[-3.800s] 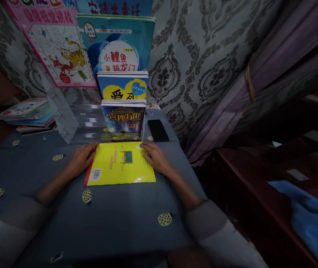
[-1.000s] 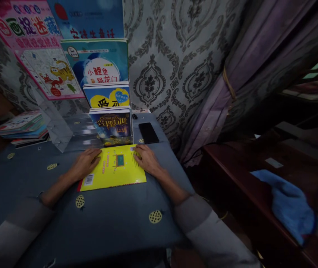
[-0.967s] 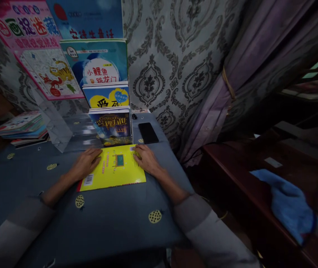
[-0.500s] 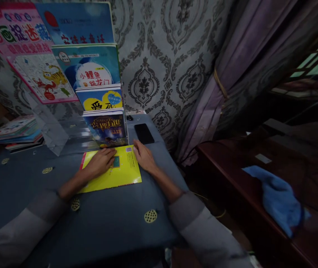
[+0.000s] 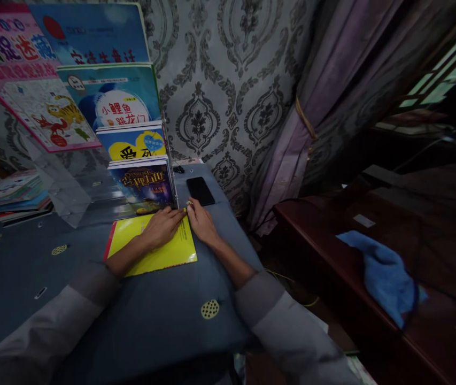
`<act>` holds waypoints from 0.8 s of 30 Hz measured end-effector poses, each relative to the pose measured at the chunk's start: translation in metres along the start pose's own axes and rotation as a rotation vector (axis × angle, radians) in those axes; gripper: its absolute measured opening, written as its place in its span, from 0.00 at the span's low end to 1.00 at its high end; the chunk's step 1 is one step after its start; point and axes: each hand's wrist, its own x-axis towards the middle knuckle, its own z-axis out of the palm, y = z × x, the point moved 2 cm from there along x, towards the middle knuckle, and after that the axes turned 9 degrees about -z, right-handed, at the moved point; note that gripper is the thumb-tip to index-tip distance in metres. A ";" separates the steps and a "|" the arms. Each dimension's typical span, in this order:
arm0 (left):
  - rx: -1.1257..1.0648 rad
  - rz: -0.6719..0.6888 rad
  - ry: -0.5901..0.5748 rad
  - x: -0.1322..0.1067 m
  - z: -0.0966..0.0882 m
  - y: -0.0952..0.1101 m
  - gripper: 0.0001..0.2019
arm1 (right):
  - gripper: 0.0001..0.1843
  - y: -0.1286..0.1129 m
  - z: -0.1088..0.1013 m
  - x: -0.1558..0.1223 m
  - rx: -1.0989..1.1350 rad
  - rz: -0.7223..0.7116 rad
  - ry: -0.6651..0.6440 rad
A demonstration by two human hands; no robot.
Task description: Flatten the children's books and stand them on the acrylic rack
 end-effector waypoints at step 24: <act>-0.045 -0.016 0.018 -0.004 0.001 0.002 0.20 | 0.23 0.009 0.006 0.003 -0.101 -0.138 -0.076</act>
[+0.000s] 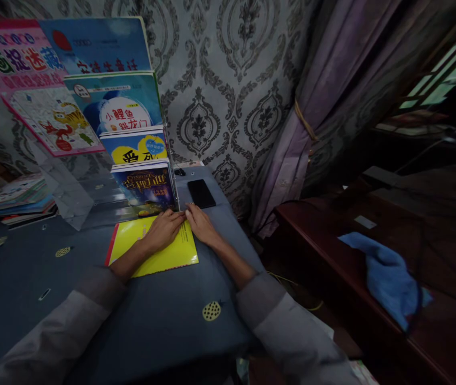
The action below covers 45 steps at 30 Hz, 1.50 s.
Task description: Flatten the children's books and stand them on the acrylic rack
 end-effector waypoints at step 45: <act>-0.233 0.208 -0.072 -0.027 0.000 0.008 0.22 | 0.20 -0.001 -0.002 0.001 -0.027 -0.035 -0.092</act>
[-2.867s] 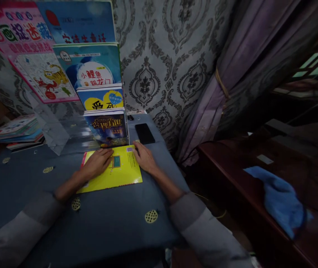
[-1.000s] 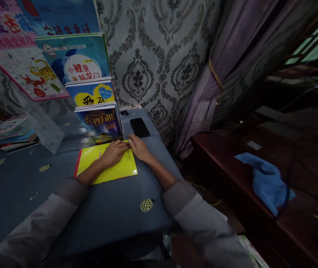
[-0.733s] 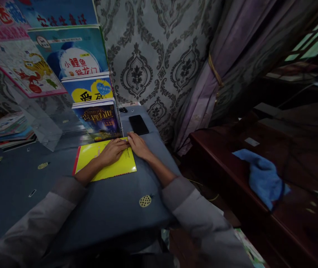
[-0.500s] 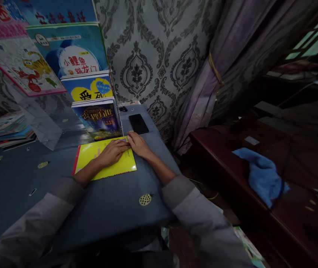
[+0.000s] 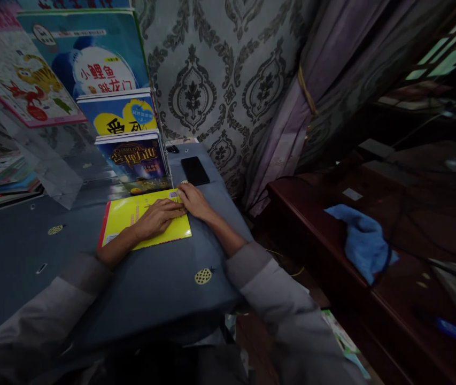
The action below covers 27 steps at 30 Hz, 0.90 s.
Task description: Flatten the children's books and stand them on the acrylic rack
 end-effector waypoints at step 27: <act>-0.112 0.132 0.007 -0.033 0.004 0.032 0.19 | 0.19 -0.007 -0.002 0.001 -0.040 -0.040 -0.058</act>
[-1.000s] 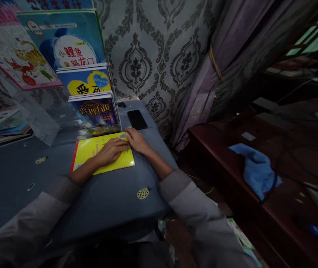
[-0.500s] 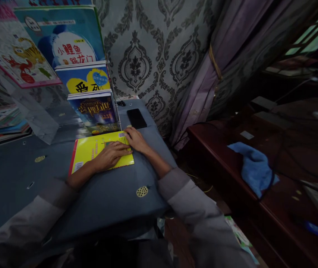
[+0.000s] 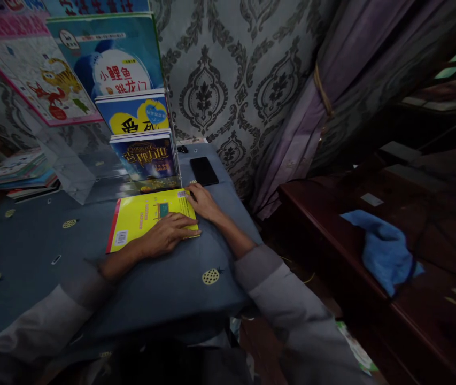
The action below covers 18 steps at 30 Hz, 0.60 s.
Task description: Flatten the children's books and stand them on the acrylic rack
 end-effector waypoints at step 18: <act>0.140 0.020 -0.034 -0.015 -0.001 0.016 0.23 | 0.26 -0.016 -0.002 -0.005 -0.176 0.009 -0.195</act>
